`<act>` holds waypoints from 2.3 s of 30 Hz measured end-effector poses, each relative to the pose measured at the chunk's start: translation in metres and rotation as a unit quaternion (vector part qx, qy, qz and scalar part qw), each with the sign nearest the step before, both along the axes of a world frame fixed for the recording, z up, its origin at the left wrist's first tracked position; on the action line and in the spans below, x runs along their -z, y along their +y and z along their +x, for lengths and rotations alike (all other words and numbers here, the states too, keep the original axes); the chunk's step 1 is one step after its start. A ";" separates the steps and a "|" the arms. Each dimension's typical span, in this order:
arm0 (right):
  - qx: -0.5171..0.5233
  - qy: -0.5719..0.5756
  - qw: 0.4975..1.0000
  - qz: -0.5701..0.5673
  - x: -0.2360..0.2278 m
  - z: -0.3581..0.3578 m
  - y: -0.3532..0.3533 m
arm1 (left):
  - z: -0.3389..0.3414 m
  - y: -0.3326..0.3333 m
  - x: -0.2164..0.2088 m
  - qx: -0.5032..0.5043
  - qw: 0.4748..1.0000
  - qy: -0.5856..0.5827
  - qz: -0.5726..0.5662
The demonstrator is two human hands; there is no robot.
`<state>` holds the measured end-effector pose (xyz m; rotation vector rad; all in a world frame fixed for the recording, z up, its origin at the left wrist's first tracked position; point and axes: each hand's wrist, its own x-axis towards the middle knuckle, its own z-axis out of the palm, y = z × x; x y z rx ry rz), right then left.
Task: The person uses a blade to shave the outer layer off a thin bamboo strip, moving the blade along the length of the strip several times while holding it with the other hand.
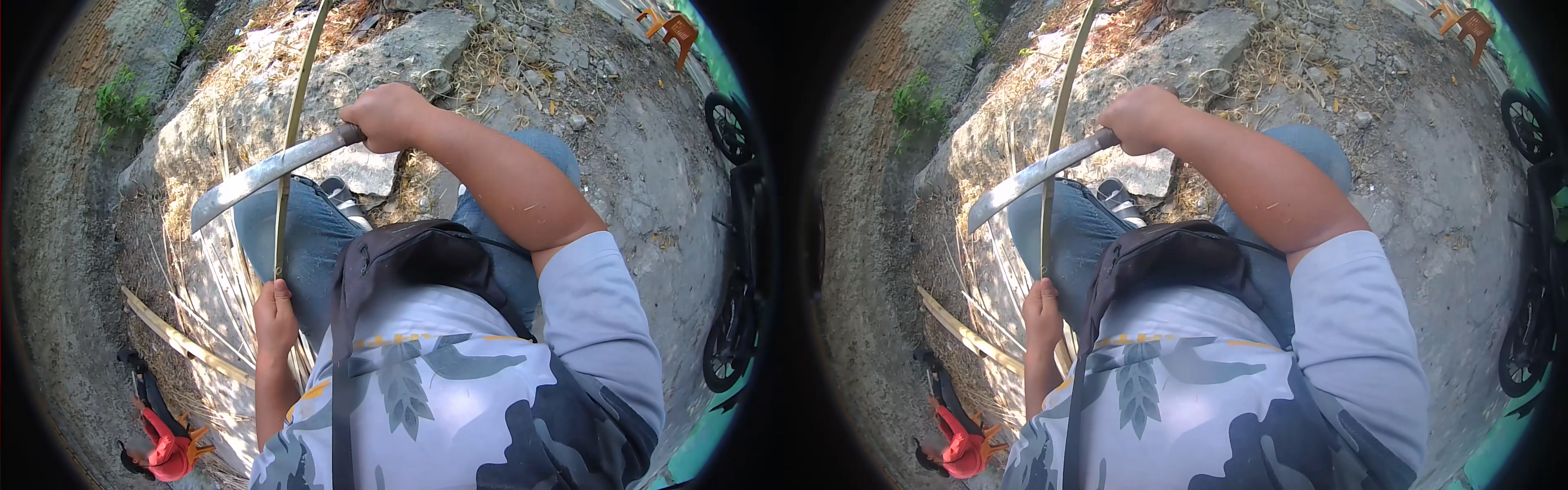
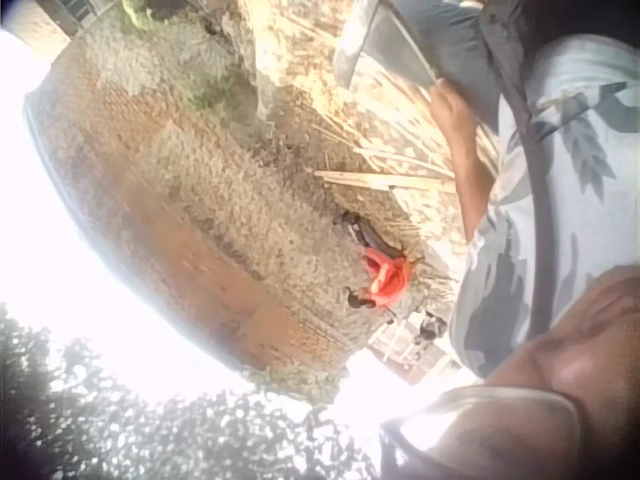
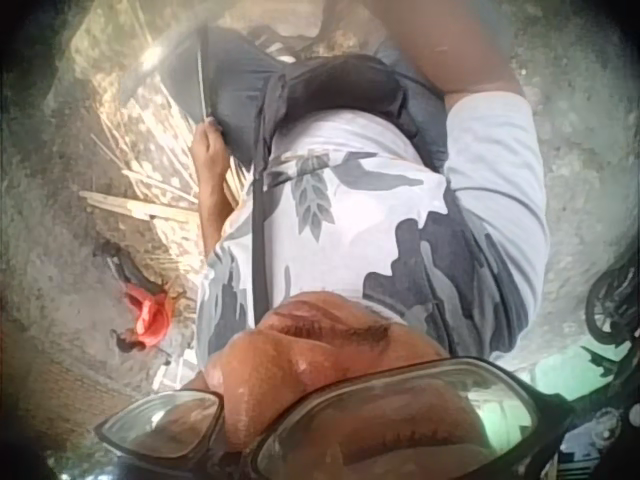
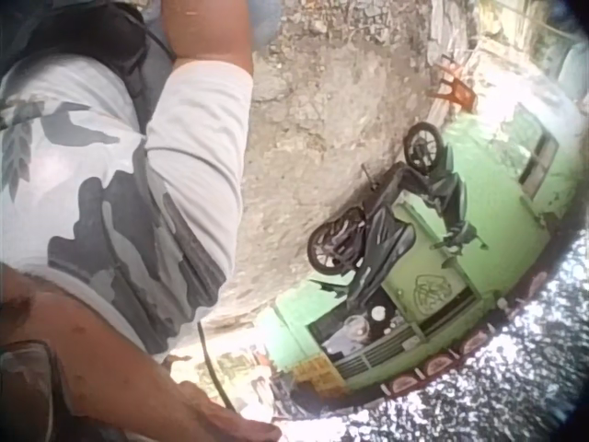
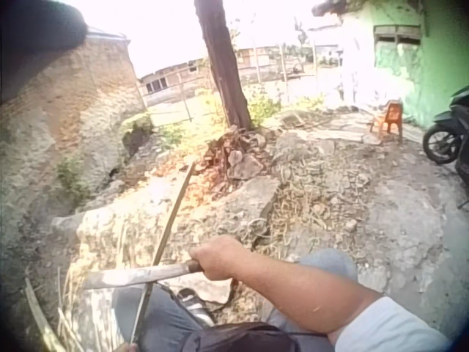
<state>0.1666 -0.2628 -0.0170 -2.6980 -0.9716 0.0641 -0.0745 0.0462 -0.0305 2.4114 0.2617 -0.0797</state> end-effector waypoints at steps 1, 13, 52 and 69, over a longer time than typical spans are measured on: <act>0.009 0.014 1.000 -0.016 -0.003 -0.001 0.002 | 0.000 0.000 0.001 0.006 1.000 -0.007 0.009; -0.049 -0.011 0.999 -0.015 -0.003 -0.021 0.027 | 0.000 -0.005 0.000 0.004 0.998 -0.008 0.055; 0.236 -0.047 0.966 -0.094 -0.016 0.038 -0.058 | 0.000 0.016 0.004 0.025 0.999 0.034 -0.031; -0.013 -0.093 0.995 -0.016 -0.022 0.003 -0.022 | -0.002 0.007 0.003 0.029 1.000 -0.008 0.003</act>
